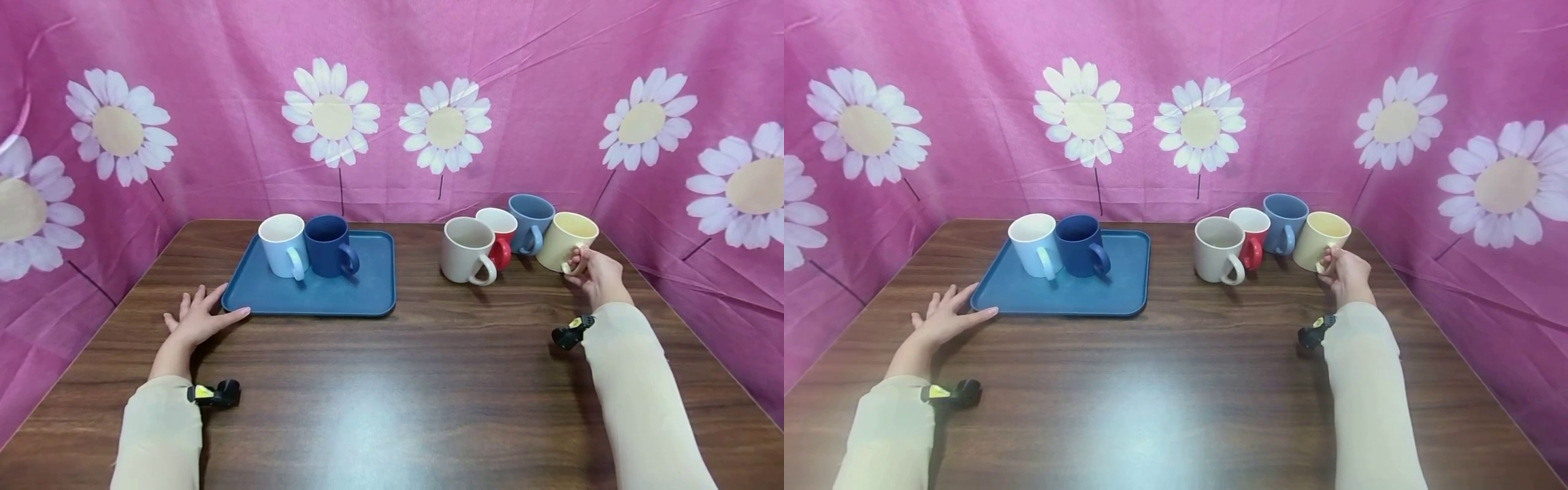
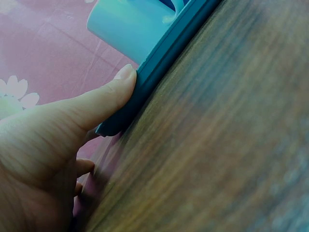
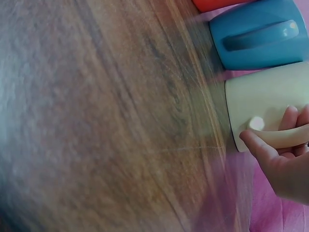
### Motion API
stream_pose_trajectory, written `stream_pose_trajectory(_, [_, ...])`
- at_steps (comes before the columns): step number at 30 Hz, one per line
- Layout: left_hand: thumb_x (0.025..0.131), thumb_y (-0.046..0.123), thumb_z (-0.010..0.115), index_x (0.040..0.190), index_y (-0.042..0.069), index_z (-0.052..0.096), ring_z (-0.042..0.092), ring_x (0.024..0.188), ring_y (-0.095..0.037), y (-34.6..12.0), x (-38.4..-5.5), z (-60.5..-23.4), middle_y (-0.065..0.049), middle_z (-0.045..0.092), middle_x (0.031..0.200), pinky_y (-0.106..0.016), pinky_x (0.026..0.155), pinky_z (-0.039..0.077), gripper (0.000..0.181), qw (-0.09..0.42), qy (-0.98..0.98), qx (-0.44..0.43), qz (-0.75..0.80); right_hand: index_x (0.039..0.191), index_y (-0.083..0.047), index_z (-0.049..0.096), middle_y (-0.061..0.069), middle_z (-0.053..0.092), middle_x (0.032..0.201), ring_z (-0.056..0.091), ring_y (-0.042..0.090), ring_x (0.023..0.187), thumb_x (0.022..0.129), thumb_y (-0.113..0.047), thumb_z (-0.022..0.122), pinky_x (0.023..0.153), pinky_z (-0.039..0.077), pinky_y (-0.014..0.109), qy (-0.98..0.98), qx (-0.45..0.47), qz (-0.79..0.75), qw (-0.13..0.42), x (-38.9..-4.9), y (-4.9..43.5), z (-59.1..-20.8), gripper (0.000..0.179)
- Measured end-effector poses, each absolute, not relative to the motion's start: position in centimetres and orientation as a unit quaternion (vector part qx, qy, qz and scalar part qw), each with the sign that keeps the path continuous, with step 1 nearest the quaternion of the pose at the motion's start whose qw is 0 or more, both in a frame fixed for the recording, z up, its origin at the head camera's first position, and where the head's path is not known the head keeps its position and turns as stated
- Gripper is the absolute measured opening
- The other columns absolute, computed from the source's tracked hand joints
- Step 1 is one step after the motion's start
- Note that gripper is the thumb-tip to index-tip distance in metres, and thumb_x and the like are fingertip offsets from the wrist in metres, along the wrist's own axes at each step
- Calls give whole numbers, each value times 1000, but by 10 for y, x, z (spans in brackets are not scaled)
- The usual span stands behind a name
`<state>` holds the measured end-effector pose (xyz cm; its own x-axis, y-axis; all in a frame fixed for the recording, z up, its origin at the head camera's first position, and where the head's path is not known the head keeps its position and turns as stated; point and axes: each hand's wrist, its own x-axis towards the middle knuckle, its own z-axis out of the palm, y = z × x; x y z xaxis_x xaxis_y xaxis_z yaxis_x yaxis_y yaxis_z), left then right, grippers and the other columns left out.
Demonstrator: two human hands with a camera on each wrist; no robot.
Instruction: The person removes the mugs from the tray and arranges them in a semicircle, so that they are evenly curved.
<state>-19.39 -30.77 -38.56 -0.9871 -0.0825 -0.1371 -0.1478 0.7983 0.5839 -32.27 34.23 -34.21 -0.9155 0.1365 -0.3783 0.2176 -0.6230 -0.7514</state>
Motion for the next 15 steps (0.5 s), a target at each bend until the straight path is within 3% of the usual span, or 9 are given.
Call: stream_pose_trajectory(15, [75,58,52,138,8,12,-19,116,-50,-307,-193,-385,-33,-7,134,-68,74,-18,90,52,948,-60,307,66,-6,63,4,61,62,58,15,58,87,-21,52,51,46,33,492,176,-852,28,-314,342,-345,27])
